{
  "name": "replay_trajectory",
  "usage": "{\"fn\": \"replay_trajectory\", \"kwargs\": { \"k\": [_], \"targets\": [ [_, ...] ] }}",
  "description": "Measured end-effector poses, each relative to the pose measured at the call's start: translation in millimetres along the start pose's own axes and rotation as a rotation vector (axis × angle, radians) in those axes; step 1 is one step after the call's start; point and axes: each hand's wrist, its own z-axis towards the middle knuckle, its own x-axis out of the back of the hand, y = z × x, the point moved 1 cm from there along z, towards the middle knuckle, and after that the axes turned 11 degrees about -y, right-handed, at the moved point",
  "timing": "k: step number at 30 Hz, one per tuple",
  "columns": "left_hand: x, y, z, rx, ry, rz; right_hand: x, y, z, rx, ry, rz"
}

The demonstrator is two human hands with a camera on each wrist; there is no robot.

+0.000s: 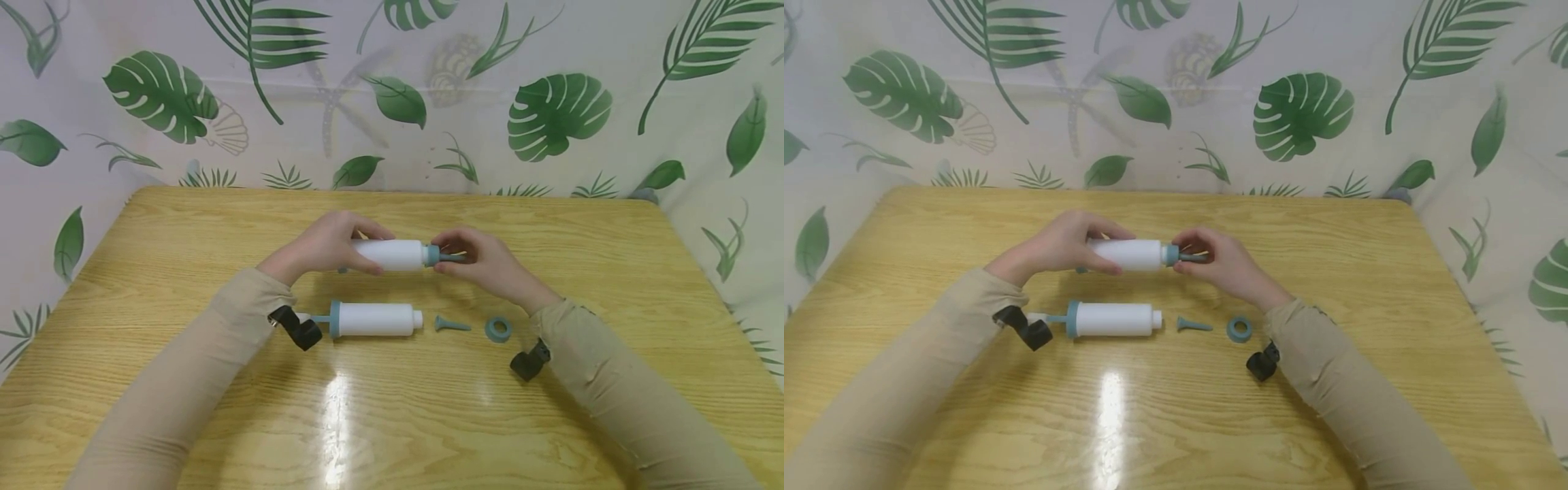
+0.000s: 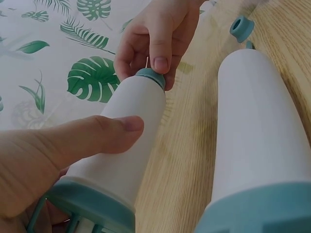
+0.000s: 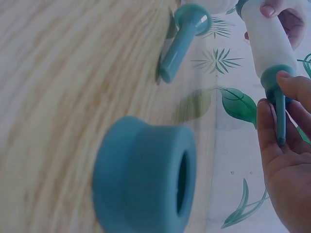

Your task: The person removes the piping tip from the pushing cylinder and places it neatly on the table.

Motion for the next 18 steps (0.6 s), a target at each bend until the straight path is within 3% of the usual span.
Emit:
{"fn": "replay_trajectory", "kwargs": {
  "k": [18],
  "targets": [
    [2.1,-7.6,3.4,0.018,-0.007,0.037,2.0,-0.7,-2.6,-0.013,0.005,-0.033]
  ]
}}
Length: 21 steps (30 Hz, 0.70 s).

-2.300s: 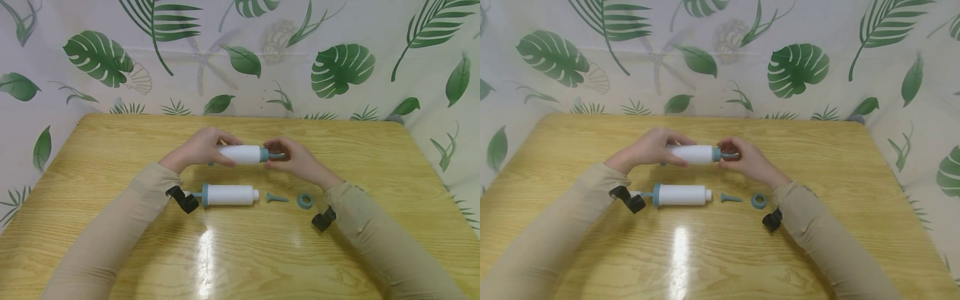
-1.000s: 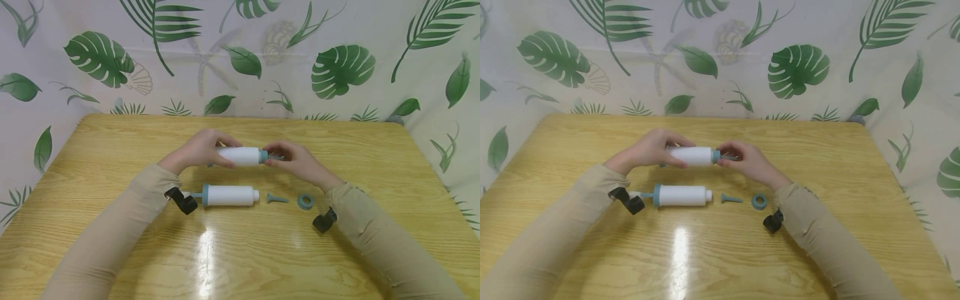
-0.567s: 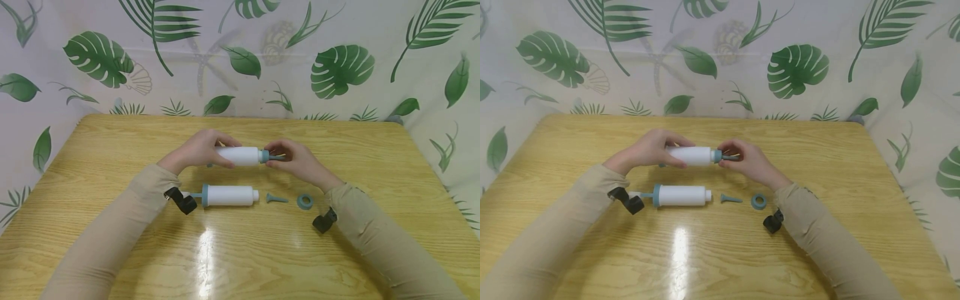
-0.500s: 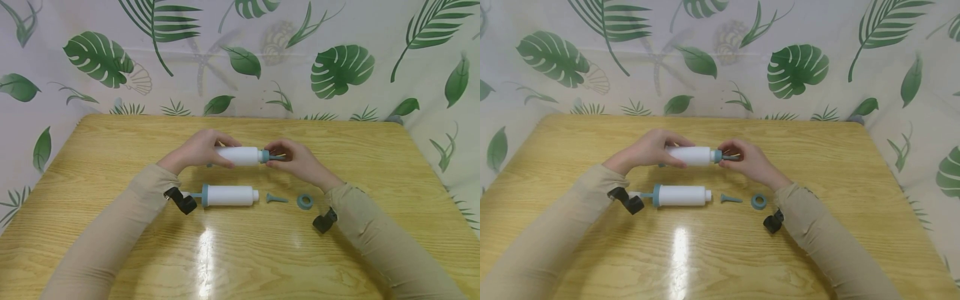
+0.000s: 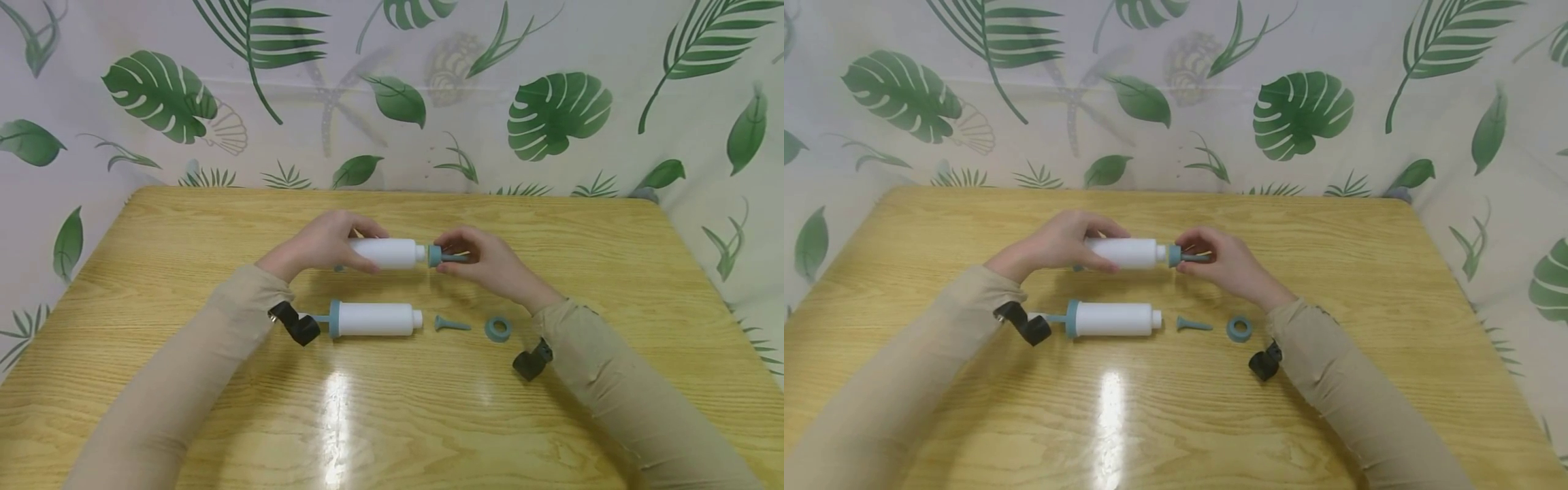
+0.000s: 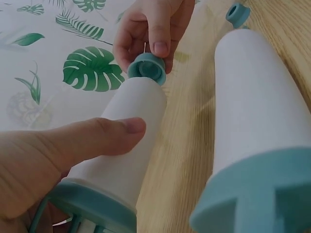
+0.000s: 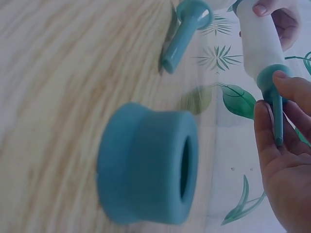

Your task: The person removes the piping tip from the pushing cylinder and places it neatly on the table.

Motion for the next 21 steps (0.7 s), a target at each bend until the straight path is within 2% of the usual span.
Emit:
{"fn": "replay_trajectory", "kwargs": {
  "k": [21],
  "targets": [
    [-5.6,-17.3,9.1,0.061,-0.039,0.054,1.6,2.4,-1.9,0.013,-0.018,-0.041]
  ]
}}
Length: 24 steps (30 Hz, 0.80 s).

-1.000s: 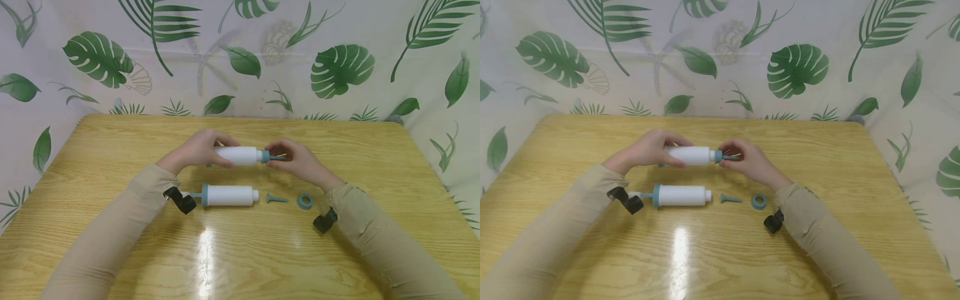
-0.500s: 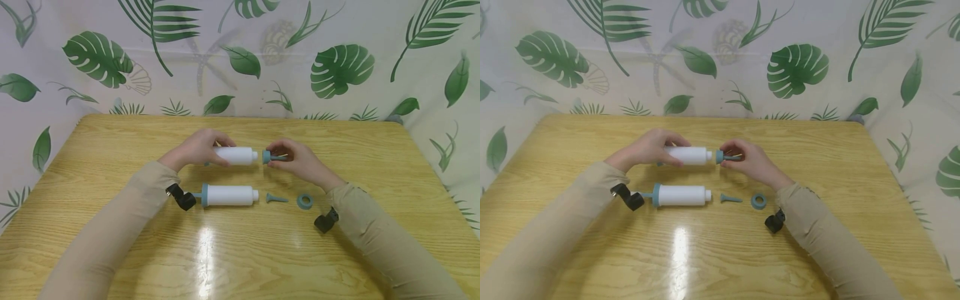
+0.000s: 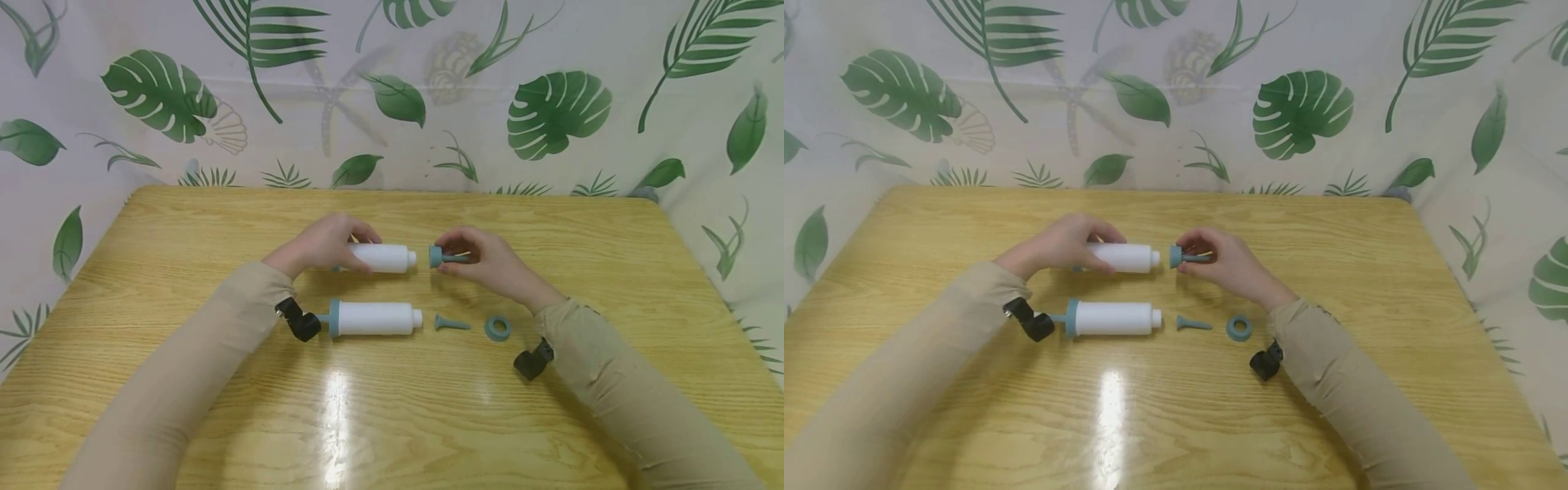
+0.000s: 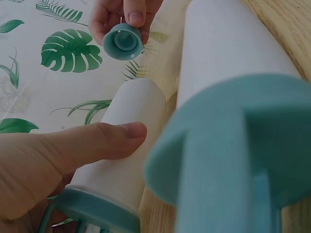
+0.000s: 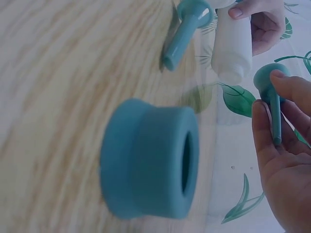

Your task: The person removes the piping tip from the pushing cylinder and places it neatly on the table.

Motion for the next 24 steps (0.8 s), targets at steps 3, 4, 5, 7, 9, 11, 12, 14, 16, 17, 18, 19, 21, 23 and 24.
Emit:
{"fn": "replay_trajectory", "kwargs": {
  "k": [3,4,5,7,9,11,12,14,16,17,18,19,21,23,24],
  "targets": [
    [-1.7,-1.5,1.1,0.002,-0.005,0.003,0.0,0.5,-0.2,0.002,0.000,-0.005],
    [-2.1,-1.9,1.3,0.004,-0.006,0.002,0.0,0.5,-0.3,0.001,0.000,-0.007],
    [-2.5,-2.5,1.5,0.006,-0.007,0.002,0.0,0.6,-0.4,0.001,0.000,-0.010],
    [-2.9,-3.0,1.6,0.009,-0.008,-0.004,0.0,0.6,-0.7,0.000,-0.001,-0.012],
    [-3.2,-3.7,1.7,0.010,-0.011,-0.008,0.0,0.3,-1.0,-0.002,-0.002,-0.016],
    [-3.3,-4.3,1.7,0.011,-0.013,-0.011,0.1,0.2,-1.1,-0.003,-0.003,-0.019],
    [-3.2,-4.3,1.6,0.011,-0.013,-0.013,0.0,0.2,-1.1,-0.005,-0.005,-0.019],
    [-3.2,-4.8,1.6,0.013,-0.013,-0.014,0.1,0.4,-1.1,-0.007,-0.008,-0.023],
    [-3.0,-4.8,1.5,0.015,-0.012,-0.018,0.2,0.9,-1.0,-0.008,-0.010,-0.024],
    [-3.1,-5.0,1.6,0.017,-0.010,-0.016,0.2,1.2,-1.0,-0.010,-0.012,-0.025],
    [-3.1,-5.0,1.6,0.018,-0.009,-0.015,0.2,1.5,-1.0,-0.010,-0.014,-0.026],
    [-3.3,-5.0,1.7,0.020,-0.009,-0.015,0.2,1.8,-1.0,-0.011,-0.015,-0.028],
    [-3.6,-5.0,1.8,0.018,-0.008,-0.016,0.1,2.3,-1.1,-0.012,-0.016,-0.029],
    [-4.3,-5.3,1.9,0.015,-0.009,-0.017,0.0,2.3,-1.2,-0.011,-0.017,-0.029],
    [-4.6,-5.5,1.9,0.013,-0.009,-0.018,-0.1,2.2,-1.3,-0.011,-0.017,-0.029]
  ]
}}
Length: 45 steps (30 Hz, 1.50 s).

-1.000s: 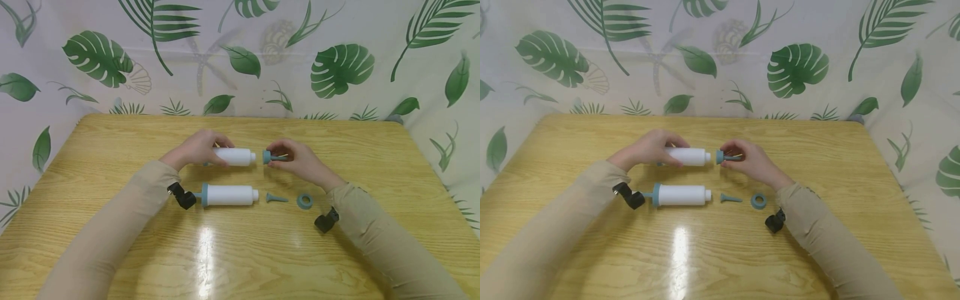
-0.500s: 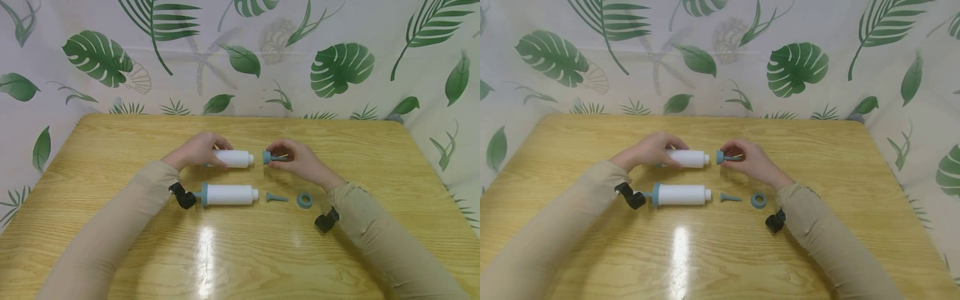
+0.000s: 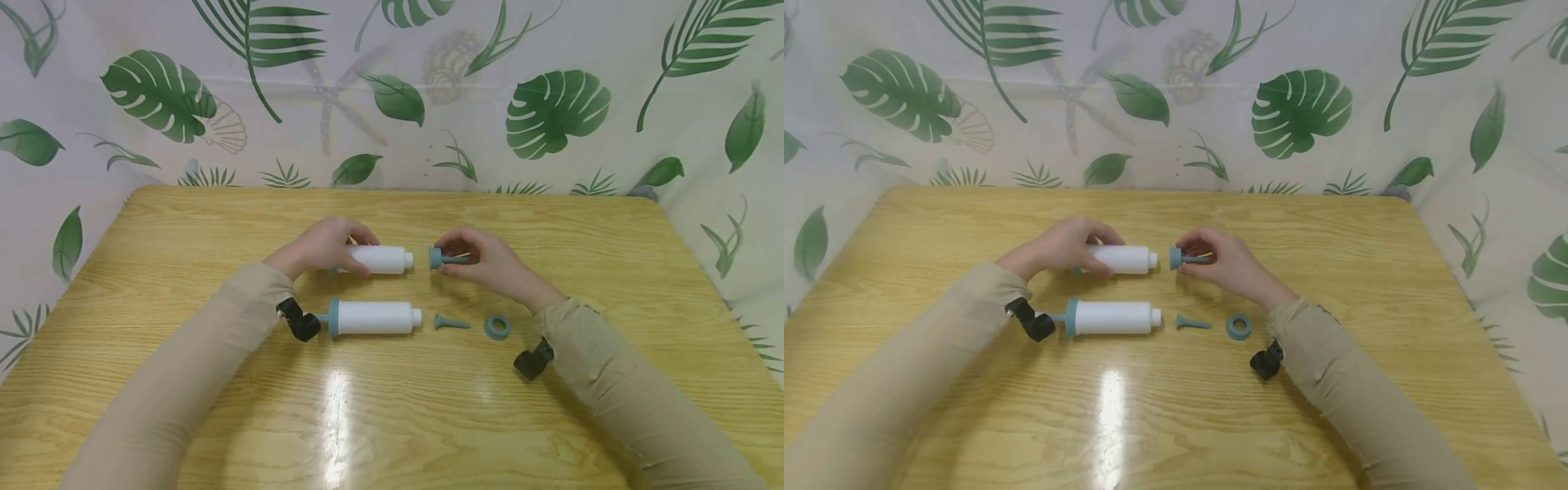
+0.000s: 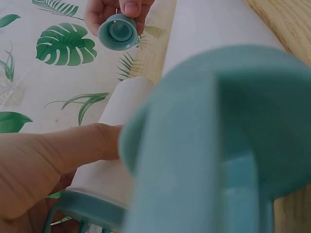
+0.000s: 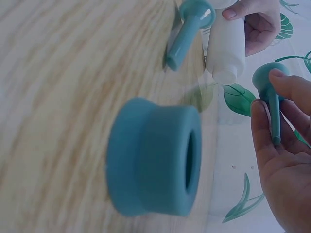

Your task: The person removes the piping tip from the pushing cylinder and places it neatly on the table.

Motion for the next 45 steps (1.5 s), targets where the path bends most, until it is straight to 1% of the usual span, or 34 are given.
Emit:
{"fn": "replay_trajectory", "kwargs": {
  "k": [7,12,16,23,28,31,37,41,45],
  "targets": [
    [-1.4,-2.7,-1.4,0.012,0.004,-0.013,-0.7,-2.2,-0.2,-0.027,-0.003,0.030],
    [-1.5,-3.4,-3.1,0.015,0.020,-0.033,-1.7,-1.5,0.2,-0.010,-0.001,0.037],
    [-1.1,-3.4,-4.8,0.006,0.036,-0.042,-2.2,-0.1,0.4,0.003,0.001,0.036],
    [0.0,-2.4,-9.2,-0.019,0.048,-0.065,-2.6,-0.4,0.3,-0.002,0.000,0.039],
    [0.2,-2.5,-11.0,-0.015,0.051,-0.074,-2.9,-0.6,0.7,-0.009,0.001,0.035],
    [0.8,-1.0,-12.9,-0.023,0.063,-0.076,-2.9,-2.5,0.5,-0.012,0.002,0.037],
    [3.3,8.6,-16.4,-0.090,0.119,-0.071,-4.0,-6.8,1.4,-0.013,0.006,0.061],
    [3.2,20.2,-18.8,-0.146,0.162,-0.078,-5.8,-11.4,2.3,-0.010,0.017,0.063],
    [0.5,33.1,-20.3,-0.207,0.179,-0.070,-7.9,-19.7,1.7,0.005,0.027,0.062]
  ]
}}
